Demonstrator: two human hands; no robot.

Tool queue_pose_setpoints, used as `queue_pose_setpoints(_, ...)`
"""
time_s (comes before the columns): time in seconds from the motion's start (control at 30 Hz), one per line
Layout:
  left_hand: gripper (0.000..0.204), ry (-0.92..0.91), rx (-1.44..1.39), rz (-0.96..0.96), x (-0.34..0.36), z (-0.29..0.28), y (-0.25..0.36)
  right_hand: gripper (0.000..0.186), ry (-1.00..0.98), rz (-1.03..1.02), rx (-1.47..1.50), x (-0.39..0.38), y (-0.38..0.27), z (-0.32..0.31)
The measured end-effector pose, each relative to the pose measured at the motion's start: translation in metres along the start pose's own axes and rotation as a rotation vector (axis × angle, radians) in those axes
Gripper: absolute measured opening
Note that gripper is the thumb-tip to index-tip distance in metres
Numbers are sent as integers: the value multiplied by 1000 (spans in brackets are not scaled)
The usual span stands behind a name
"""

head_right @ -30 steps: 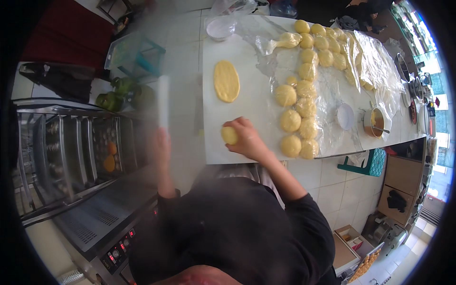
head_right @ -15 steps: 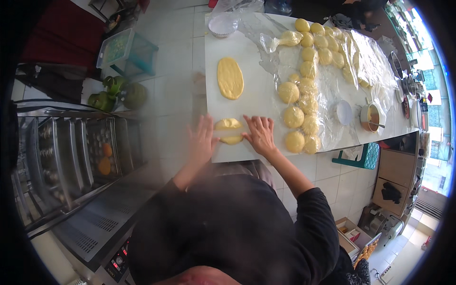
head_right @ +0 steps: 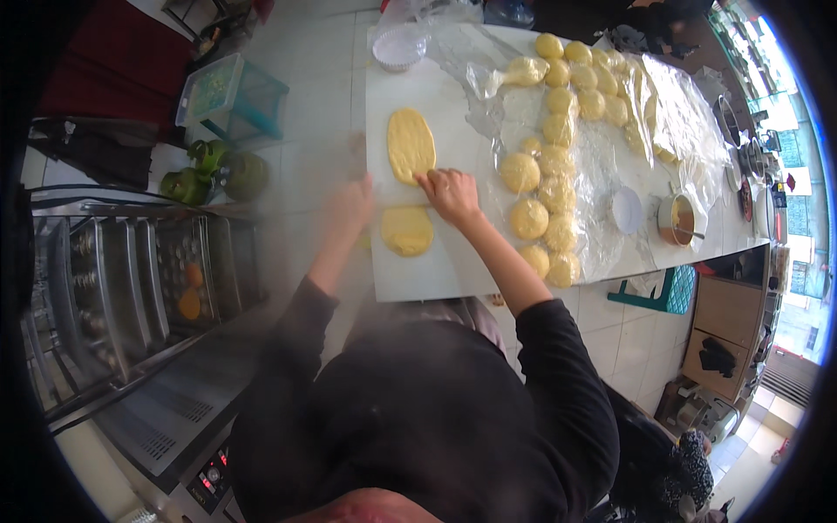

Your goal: The person shapes dough balls by hand, arranges them in paper liners, and places the liners onto a metal baking tray. The person then rolls out dough on the counter using a rolling pin before holding a small plastic board.

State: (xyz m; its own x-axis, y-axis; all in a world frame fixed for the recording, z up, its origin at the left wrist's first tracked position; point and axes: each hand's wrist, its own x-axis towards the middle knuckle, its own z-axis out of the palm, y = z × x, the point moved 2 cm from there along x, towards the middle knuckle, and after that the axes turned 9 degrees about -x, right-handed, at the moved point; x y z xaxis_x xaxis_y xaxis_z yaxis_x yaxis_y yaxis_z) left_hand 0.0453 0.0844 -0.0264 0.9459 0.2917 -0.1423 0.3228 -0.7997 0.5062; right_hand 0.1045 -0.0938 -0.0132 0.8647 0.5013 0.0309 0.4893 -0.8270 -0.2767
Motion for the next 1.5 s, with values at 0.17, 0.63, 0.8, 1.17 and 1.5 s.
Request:
queue_pose_setpoints(0.17, 27, -49, -59, -17, -36, -13, 11, 37, -45, 76, 55, -28, -4, -12)
queue_pose_setpoints(0.63, 57, 183, 119, 218, -114, 12, 24, 54, -38, -117, -179, -109, -33, -7)
queue_pose_setpoints(0.8, 44, 125, -11, 395, -182, 34, 3, 51, -155, -292, -30, -153, -22, -19)
queue_pose_setpoints(1.17, 30, 432, -74, 479, -209, -21, -32, 30, -285, -80, 187, -32, -47, 3)
queue_pose_setpoints(1.5, 31, 878, -182, 66, -205, -57, -59, 14, -406, -337, 479, -30, -37, -79)
